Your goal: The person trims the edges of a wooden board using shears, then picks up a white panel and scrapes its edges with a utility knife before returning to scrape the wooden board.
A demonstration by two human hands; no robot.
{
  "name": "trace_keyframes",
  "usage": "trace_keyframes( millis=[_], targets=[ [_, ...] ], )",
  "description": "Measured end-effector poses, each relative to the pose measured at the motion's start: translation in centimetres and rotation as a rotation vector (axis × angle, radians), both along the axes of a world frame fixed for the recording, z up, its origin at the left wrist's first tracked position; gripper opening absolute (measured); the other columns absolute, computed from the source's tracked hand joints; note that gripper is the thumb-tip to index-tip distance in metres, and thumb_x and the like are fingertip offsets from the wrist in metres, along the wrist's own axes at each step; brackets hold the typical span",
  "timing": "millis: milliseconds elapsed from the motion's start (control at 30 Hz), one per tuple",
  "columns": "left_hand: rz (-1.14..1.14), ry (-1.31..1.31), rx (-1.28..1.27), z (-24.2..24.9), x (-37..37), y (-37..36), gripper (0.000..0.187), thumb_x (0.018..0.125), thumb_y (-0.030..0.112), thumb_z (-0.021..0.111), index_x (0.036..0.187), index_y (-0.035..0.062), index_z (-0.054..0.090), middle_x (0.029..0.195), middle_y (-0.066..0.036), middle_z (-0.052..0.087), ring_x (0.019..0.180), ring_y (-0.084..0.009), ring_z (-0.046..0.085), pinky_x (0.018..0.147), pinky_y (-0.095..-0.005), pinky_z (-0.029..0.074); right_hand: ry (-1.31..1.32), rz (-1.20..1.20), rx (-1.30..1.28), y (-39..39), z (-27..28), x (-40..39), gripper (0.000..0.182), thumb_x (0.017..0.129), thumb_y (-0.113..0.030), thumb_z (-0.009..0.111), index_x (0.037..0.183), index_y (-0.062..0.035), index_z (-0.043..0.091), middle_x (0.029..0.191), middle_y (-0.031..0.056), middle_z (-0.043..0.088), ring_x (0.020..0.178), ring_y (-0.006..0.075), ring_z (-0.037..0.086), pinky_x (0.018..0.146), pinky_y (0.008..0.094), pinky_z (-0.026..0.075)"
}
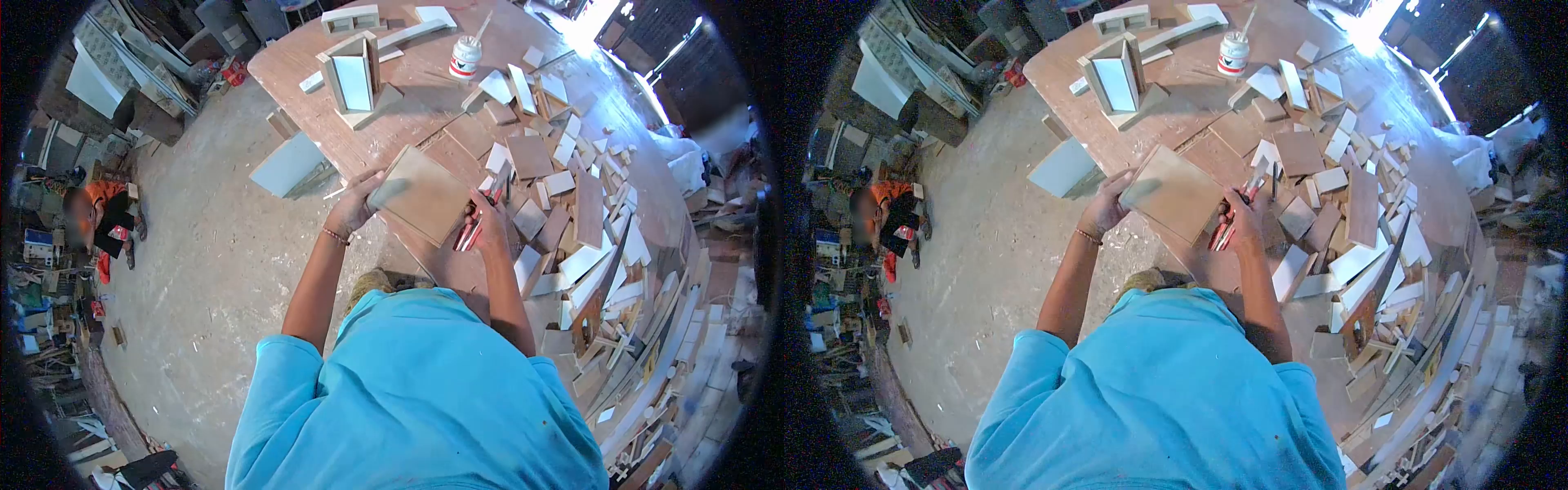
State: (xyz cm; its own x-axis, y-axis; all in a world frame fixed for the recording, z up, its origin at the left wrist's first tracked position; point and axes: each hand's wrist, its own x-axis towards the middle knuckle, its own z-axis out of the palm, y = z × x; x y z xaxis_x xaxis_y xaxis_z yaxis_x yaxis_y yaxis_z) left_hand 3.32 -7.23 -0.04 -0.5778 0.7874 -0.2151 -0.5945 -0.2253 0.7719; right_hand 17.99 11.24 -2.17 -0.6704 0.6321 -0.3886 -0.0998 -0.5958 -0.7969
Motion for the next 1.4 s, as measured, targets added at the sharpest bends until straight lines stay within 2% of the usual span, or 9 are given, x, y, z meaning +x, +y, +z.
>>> trace_keyframes(
  millis=[167,233,267,400,467,667,1200,1300,1400],
  targets=[
    [0.023,0.080,0.065,1.1,2.0,0.6,0.033,0.079,0.013,0.048,0.108,-0.0016,0.043,0.097,-0.011,0.054,0.085,-0.0180,0.056,0.072,-0.0291,0.047,0.093,-0.020,0.005,-0.3,0.1,-0.5,0.011,0.073,-0.009,0.058,0.078,-0.0065,0.050,0.065,0.0037,0.052,0.053,0.0128,0.051,0.038,0.0221,0.037],
    [0.138,0.146,-0.019,0.1,2.2,1.6,0.029,0.077,0.006,0.050,0.104,0.0008,0.045,0.089,-0.008,0.056,0.077,-0.0150,0.057,0.064,-0.0254,0.048,0.138,-0.001,-0.042,-1.3,1.0,-0.8,0.015,0.072,-0.012,0.060,0.082,-0.0064,0.050,0.068,0.0041,0.055,0.057,0.0130,0.056,0.040,0.0211,0.038],
    [0.156,0.139,0.071,-0.6,1.9,2.0,0.026,0.074,0.000,0.051,0.100,0.0019,0.047,0.083,-0.005,0.057,0.068,-0.0108,0.055,0.054,-0.0216,0.045,0.130,0.034,-0.031,-1.1,0.4,-0.9,0.015,0.072,-0.012,0.059,0.082,-0.0058,0.050,0.071,0.0050,0.056,0.061,0.0133,0.057,0.041,0.0208,0.038],
    [0.222,0.204,0.072,1.2,1.7,2.2,0.024,0.073,-0.001,0.051,0.097,0.0016,0.049,0.083,-0.003,0.057,0.063,-0.0082,0.052,0.049,-0.0194,0.041,0.164,0.110,0.041,-1.5,2.3,-0.7,0.019,0.072,-0.013,0.060,0.086,-0.0041,0.050,0.071,0.0054,0.056,0.063,0.0126,0.057,0.040,0.0202,0.038],
    [0.237,0.242,0.097,0.9,1.1,2.1,0.025,0.074,-0.002,0.049,0.099,0.0006,0.048,0.092,-0.007,0.056,0.078,-0.0117,0.055,0.065,-0.0235,0.044,0.162,0.107,0.049,-1.6,3.1,-0.7,0.016,0.073,-0.012,0.059,0.085,-0.0051,0.050,0.072,0.0044,0.056,0.063,0.0117,0.056,0.040,0.0204,0.037],
    [0.193,0.332,0.082,3.4,1.7,1.9,0.027,0.074,-0.002,0.048,0.101,-0.0009,0.048,0.098,-0.007,0.055,0.088,-0.0129,0.052,0.076,-0.0245,0.040,0.109,0.098,0.144,-1.8,3.0,-0.6,0.015,0.070,-0.011,0.061,0.079,-0.0027,0.053,0.067,0.0041,0.055,0.049,0.0075,0.047,0.038,0.0194,0.036],
    [0.183,0.282,0.105,3.7,2.2,2.4,0.026,0.074,-0.001,0.051,0.100,0.0000,0.051,0.092,-0.005,0.056,0.081,-0.0102,0.052,0.073,-0.0231,0.041,0.162,0.141,0.137,-1.1,3.0,0.1,0.016,0.069,-0.011,0.062,0.081,-0.0040,0.055,0.067,0.0009,0.052,0.050,0.0065,0.045,0.040,0.0188,0.033],
    [0.164,0.270,0.093,3.6,2.3,2.5,0.019,0.078,0.006,0.050,0.096,0.0011,0.052,0.089,-0.005,0.057,0.080,-0.0102,0.053,0.073,-0.0241,0.042,0.155,0.142,0.167,-1.0,2.7,0.3,0.017,0.068,-0.013,0.063,0.081,-0.0051,0.055,0.068,0.0003,0.052,0.053,0.0066,0.046,0.041,0.0193,0.033],
    [0.122,0.037,0.137,2.8,1.8,2.3,0.026,0.082,0.018,0.047,0.101,0.0006,0.048,0.094,-0.007,0.055,0.083,-0.0127,0.054,0.074,-0.0259,0.043,0.133,0.084,0.082,-1.2,2.5,0.0,0.017,0.067,-0.013,0.064,0.081,-0.0067,0.056,0.068,-0.0003,0.052,0.055,0.0064,0.046,0.041,0.0196,0.033]
  ],
)
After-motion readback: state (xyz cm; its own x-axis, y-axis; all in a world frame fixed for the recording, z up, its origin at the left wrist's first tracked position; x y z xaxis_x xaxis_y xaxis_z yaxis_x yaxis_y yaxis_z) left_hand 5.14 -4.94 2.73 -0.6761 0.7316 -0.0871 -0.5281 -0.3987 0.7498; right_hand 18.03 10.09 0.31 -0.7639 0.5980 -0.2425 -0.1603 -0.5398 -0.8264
